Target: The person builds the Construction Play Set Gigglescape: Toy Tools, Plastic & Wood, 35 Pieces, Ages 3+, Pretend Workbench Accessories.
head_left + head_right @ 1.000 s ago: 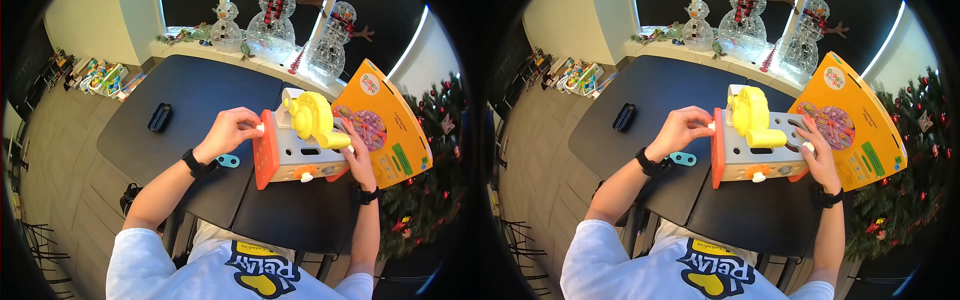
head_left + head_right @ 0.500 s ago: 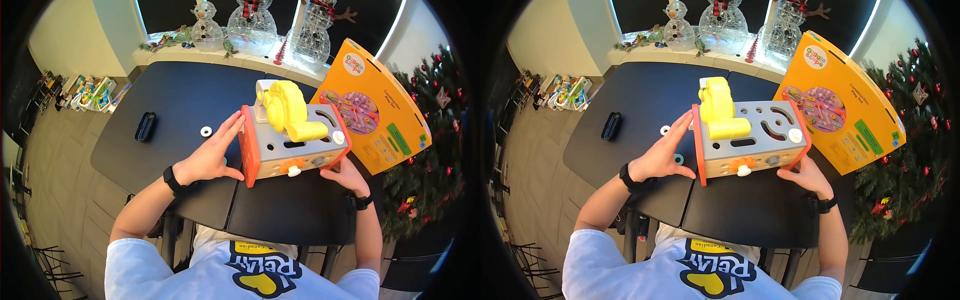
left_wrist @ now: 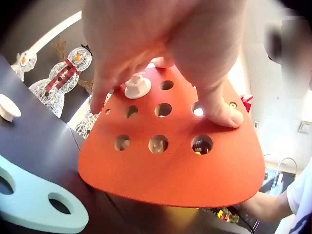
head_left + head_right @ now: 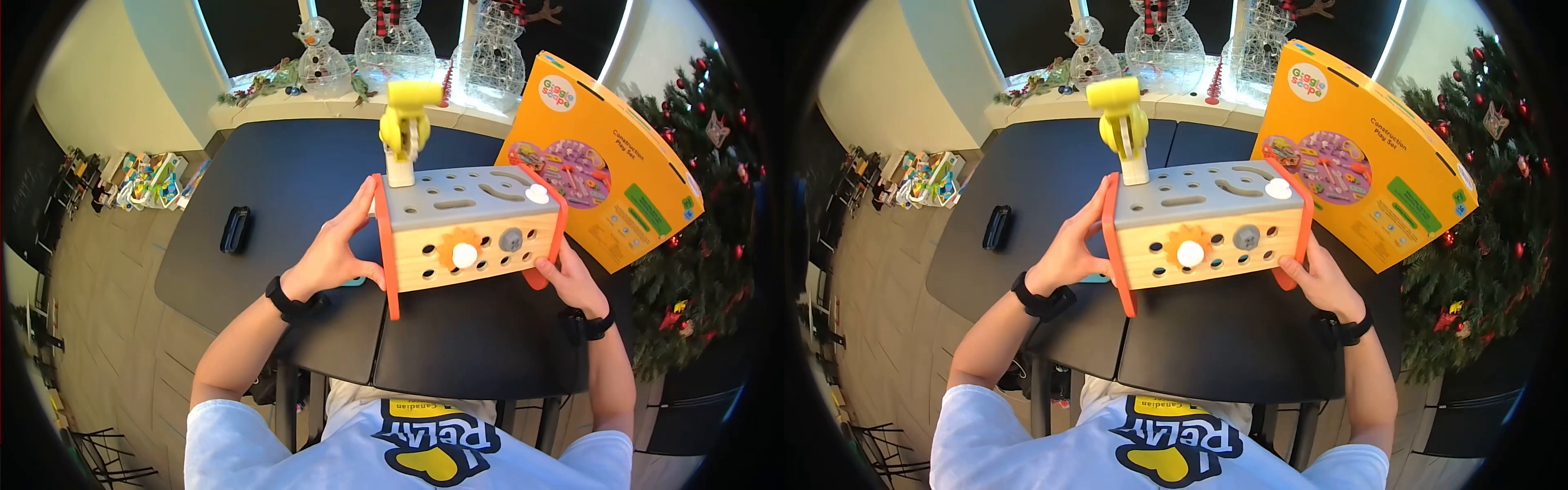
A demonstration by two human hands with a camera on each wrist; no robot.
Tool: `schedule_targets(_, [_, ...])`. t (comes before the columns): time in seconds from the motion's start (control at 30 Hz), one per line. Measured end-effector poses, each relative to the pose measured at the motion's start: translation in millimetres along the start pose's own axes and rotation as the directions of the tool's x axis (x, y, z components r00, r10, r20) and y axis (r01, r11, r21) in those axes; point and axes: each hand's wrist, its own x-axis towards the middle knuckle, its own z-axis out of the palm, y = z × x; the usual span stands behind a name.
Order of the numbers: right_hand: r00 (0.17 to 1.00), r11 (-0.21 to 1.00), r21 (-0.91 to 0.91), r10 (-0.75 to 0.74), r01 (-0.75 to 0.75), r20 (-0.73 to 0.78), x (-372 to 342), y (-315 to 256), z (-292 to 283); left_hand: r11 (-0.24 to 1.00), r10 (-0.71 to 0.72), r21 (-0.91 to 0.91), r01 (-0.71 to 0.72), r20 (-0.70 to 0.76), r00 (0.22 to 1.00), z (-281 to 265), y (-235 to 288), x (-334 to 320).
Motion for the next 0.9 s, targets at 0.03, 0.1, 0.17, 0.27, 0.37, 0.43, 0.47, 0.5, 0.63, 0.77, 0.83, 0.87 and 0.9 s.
schedule_targets(0.03, [1.000,0.999,0.042,-0.017,0.017,0.001,0.3,-3.8,-0.7,0.996,-0.063,-0.055,0.064,0.019,0.998,-4.1,6.3,2.8])
schedule_targets(0.1, [0.999,0.989,0.148,-0.025,0.022,0.020,1.9,-11.4,-2.5,0.972,-0.138,-0.189,0.141,0.029,0.990,-7.2,9.9,7.4])
schedule_targets(0.17, [1.000,0.970,0.242,-0.025,0.025,-0.006,5.6,-17.4,-3.7,0.975,-0.114,-0.188,0.115,0.019,0.993,-6.9,-0.2,9.1])
schedule_targets(0.27, [1.000,0.942,0.335,-0.022,0.026,-0.016,12.6,-29.1,-6.7,0.924,-0.226,-0.305,0.232,0.056,0.972,-5.7,0.5,14.2])
schedule_targets(0.37, [1.000,0.940,0.341,-0.009,0.007,0.002,19.4,-23.1,-12.0,0.887,-0.300,-0.333,0.321,0.113,0.947,-8.9,-0.8,19.3])
schedule_targets(0.43, [1.000,0.948,0.320,0.003,-0.010,0.023,23.3,-24.1,-13.3,0.890,-0.305,-0.310,0.334,0.140,0.942,-10.8,-3.9,23.3])
schedule_targets(0.47, [1.000,0.945,0.326,0.007,-0.016,0.030,26.7,-20.7,-14.7,0.892,-0.304,-0.301,0.338,0.154,0.940,-11.3,-5.3,24.4])
schedule_targets(0.5, [0.999,0.943,0.333,0.010,-0.022,0.038,31.0,-15.1,-16.7,0.893,-0.304,-0.291,0.342,0.168,0.938,-11.8,-6.3,25.1])
schedule_targets(0.63, [0.998,0.908,0.417,0.032,-0.048,0.045,42.7,-16.2,-17.8,0.882,-0.323,-0.288,0.372,0.206,0.924,-8.1,-7.7,30.0])
schedule_targets(0.77, [0.994,0.855,0.507,0.095,-0.105,0.046,48.4,-14.8,-16.5,0.871,-0.281,-0.354,0.341,0.211,0.936,-4.6,-20.8,29.9])
schedule_targets(0.83, [0.994,0.833,0.541,0.105,-0.110,0.041,52.0,-14.4,-14.8,0.865,-0.261,-0.386,0.321,0.201,0.944,-2.8,-24.3,29.2])
schedule_targets(0.87, [0.992,0.841,0.527,0.121,-0.123,0.039,53.1,-16.7,-14.5,0.861,-0.262,-0.395,0.321,0.197,0.945,-2.3,-25.0,29.2])
schedule_targets(0.9, [0.990,0.848,0.512,0.137,-0.137,0.038,53.7,-21.2,-15.1,0.856,-0.263,-0.404,0.321,0.193,0.945,-2.7,-26.2,28.7])
